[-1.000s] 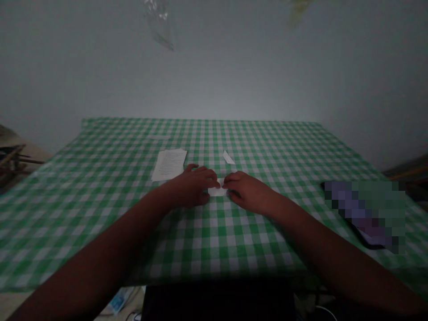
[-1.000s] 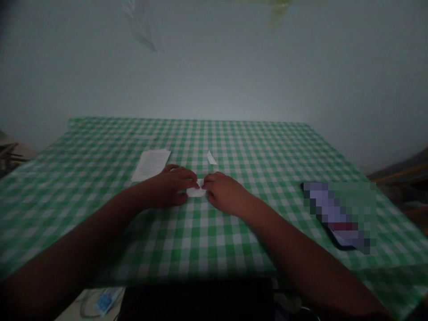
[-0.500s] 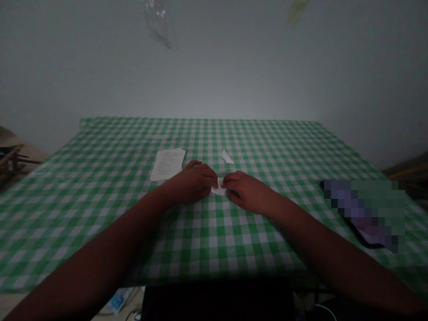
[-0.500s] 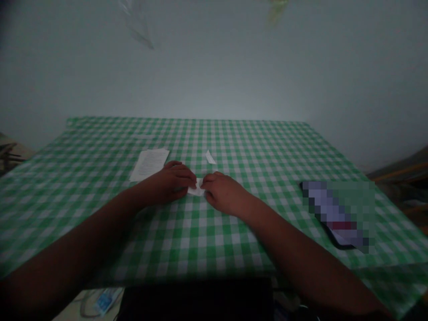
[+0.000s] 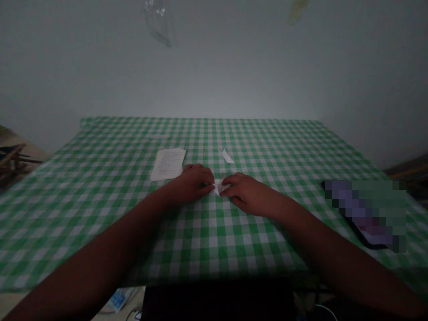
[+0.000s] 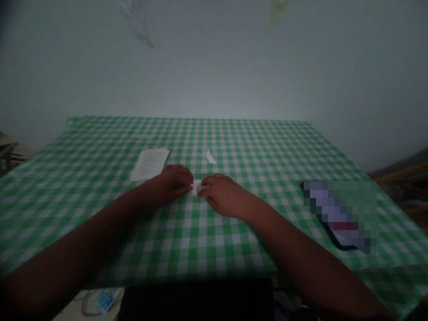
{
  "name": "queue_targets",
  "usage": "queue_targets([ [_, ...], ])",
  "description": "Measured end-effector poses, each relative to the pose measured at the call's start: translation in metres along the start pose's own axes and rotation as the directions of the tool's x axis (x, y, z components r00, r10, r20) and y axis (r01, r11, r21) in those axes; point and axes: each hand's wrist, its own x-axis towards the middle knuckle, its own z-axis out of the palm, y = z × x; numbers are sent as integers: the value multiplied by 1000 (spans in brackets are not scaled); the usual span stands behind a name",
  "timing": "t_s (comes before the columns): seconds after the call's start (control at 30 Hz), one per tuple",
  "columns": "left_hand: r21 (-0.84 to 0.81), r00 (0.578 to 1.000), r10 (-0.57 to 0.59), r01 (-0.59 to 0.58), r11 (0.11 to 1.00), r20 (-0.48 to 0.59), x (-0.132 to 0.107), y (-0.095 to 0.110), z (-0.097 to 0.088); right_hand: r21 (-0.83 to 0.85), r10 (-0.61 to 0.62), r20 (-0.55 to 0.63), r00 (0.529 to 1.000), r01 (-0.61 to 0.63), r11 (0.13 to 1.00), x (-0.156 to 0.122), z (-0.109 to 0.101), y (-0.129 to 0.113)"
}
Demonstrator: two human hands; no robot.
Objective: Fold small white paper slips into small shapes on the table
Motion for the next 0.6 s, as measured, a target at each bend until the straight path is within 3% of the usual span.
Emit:
queue_targets([
  [0.37,-38,985,-171,170,985,-31,2,14,6,13,5,21,1000,-6,1000,-3,-3,2],
  [0.6,-25,980,-192,191,981,-52,3,13,11,3,27,53,998,-27,1000,-6,-5,1],
])
